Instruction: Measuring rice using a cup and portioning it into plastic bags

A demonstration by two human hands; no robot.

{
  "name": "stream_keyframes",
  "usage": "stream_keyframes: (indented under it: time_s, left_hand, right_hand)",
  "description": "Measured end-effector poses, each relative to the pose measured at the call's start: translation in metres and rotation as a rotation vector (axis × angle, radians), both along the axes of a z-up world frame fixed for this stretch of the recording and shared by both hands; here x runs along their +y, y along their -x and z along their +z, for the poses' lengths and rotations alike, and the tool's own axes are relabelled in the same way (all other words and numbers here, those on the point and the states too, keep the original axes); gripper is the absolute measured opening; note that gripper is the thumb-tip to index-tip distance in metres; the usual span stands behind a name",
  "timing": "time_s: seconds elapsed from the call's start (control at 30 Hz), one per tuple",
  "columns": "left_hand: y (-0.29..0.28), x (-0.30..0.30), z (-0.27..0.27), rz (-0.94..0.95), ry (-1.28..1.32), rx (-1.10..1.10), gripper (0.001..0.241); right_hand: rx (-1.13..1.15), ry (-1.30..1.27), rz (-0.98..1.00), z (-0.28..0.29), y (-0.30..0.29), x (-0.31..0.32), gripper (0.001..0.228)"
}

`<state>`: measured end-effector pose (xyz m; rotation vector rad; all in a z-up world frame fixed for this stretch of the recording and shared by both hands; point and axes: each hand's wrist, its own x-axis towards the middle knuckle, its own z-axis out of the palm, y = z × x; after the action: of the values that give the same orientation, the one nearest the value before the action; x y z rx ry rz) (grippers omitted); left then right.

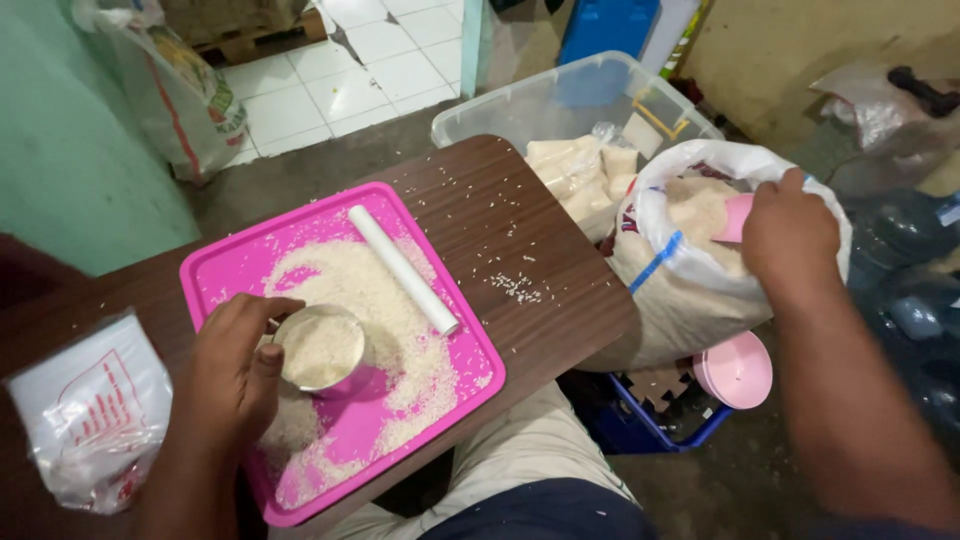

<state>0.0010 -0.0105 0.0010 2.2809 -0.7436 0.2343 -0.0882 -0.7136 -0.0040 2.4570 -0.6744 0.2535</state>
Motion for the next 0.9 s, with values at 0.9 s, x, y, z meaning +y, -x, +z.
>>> stream_keyframes:
  time_s: [0.9]
  left_hand:
    - [-0.004, 0.006, -0.005, -0.054, 0.000, -0.025, 0.097]
  right_hand:
    - [0.439, -0.732, -0.180, 0.026, -0.038, 0.062, 0.077]
